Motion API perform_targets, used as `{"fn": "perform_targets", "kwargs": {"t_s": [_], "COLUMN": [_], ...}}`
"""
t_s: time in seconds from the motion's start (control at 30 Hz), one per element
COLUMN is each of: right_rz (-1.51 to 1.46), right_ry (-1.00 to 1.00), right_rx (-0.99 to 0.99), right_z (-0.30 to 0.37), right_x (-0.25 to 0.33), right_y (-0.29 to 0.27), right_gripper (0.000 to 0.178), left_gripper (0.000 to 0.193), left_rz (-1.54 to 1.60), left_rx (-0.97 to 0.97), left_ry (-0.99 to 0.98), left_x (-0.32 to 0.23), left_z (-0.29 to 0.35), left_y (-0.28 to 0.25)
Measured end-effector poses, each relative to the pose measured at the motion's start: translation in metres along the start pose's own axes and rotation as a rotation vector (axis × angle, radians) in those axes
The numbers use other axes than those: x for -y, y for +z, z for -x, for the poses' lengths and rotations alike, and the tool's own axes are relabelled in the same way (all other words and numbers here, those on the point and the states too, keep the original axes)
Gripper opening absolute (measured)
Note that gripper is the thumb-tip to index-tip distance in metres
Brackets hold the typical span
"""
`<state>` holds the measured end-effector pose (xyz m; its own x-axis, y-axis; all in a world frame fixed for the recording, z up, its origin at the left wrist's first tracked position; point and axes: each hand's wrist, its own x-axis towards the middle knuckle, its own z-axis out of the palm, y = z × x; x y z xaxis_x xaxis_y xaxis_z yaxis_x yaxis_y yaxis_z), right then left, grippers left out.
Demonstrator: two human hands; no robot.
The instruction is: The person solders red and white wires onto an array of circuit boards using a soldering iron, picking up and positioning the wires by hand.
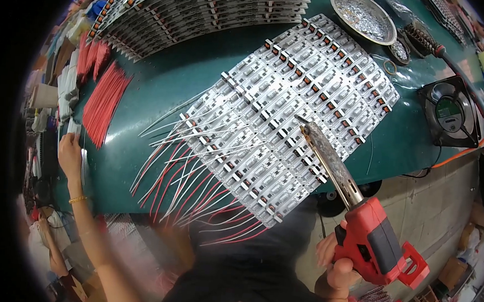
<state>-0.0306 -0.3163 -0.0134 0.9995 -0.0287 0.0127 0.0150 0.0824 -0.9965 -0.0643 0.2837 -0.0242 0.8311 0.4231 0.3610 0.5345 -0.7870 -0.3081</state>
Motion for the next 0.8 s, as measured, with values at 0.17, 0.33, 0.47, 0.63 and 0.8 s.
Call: {"fn": "perform_targets", "kwargs": {"t_s": [0.17,0.33,0.47,0.63,0.8], "right_rz": [-0.019,-0.043,-0.056,-0.059,-0.059], "right_ry": [-0.013,-0.021,-0.031,-0.039,-0.025], "right_rx": [0.011,0.01,-0.003,-0.024,-0.028], "right_z": [-0.002,-0.003,-0.003,-0.002,0.0], "right_x": [-0.002,-0.003,-0.005,-0.007,-0.009], "right_y": [-0.001,-0.002,-0.003,-0.005,-0.01], "right_gripper": [0.079,0.078,0.077,0.078,0.08], "left_gripper": [0.019,0.017,0.017,0.018,0.018], "left_rz": [-0.003,0.166,0.255,0.467,0.489], "left_rx": [-0.081,-0.266,-0.271,-0.129,-0.012], "left_ry": [0.049,0.037,0.029,-0.132,0.003], "left_x": [0.001,0.004,0.002,0.003,-0.008], "left_z": [0.006,0.006,0.001,0.002,0.0], "left_y": [-0.009,-0.012,-0.019,-0.01,-0.01]}}
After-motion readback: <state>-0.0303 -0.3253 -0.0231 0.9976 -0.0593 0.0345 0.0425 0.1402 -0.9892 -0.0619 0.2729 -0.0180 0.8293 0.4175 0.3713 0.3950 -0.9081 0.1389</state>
